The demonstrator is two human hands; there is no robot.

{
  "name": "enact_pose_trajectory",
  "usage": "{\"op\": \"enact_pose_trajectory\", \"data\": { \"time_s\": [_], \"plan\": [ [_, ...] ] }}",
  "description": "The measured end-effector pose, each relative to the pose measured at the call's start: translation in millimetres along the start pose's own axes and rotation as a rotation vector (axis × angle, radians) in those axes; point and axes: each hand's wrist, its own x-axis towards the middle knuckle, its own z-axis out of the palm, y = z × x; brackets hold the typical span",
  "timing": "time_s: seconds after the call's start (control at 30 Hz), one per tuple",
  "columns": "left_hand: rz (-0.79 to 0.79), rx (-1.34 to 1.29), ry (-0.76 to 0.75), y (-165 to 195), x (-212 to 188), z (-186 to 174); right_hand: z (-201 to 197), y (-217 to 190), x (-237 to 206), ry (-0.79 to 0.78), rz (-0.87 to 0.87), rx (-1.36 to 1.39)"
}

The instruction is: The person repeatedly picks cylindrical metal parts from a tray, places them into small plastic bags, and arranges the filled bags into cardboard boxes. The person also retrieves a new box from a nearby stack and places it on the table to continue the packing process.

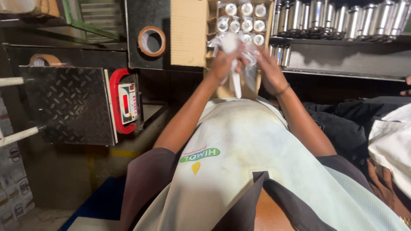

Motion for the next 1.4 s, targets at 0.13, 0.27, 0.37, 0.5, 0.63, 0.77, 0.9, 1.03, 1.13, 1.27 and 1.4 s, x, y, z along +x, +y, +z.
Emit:
{"op": "enact_pose_trajectory", "data": {
  "time_s": [0.13, 0.27, 0.37, 0.5, 0.63, 0.77, 0.9, 1.03, 1.13, 1.27, 1.4],
  "plan": [
    [-0.282, 0.158, 0.229, -7.8, -7.7, -64.2, 15.7, 11.6, -2.4, 0.038, -0.151, -0.233],
    [-0.338, 0.35, 0.242, -22.5, -21.1, -90.5, 30.4, 47.8, 20.4, -0.003, -0.542, -1.09],
    [-0.275, 0.299, 0.066, -25.3, -21.8, -89.7, 30.0, 79.6, 63.5, -0.173, -0.066, -0.799],
    [-0.36, 0.074, 0.067, -14.7, -20.1, -95.1, 19.9, 102.5, 112.7, -0.014, -0.13, -1.076],
    [-0.353, 0.015, 0.099, 7.0, -33.0, -99.8, 20.4, 99.7, 109.6, -0.065, -0.239, -1.063],
    [-0.292, -0.521, 0.076, 13.0, -35.2, -85.3, 34.4, 76.2, 77.0, 0.118, -0.176, -0.893],
    [-0.267, -0.607, 0.202, -6.9, -12.8, -54.5, 26.9, 50.2, 66.5, 0.061, -0.475, -0.991],
    [-0.366, -0.429, 0.143, -9.6, 13.5, -47.0, -8.9, 32.5, 75.0, 0.03, -0.175, -0.484],
    [-0.265, 0.299, 0.081, -2.8, 26.5, -33.9, -28.2, 24.1, 68.9, 0.116, -0.286, -1.2],
    [0.03, 0.449, -0.109, 23.3, 27.6, -0.3, -36.7, 11.5, 47.9, -0.191, -0.073, -0.144],
    [0.044, 0.788, 0.103, 59.2, 14.5, -10.3, -62.1, 0.1, 52.7, 0.24, -0.288, -0.788]
  ]
}}
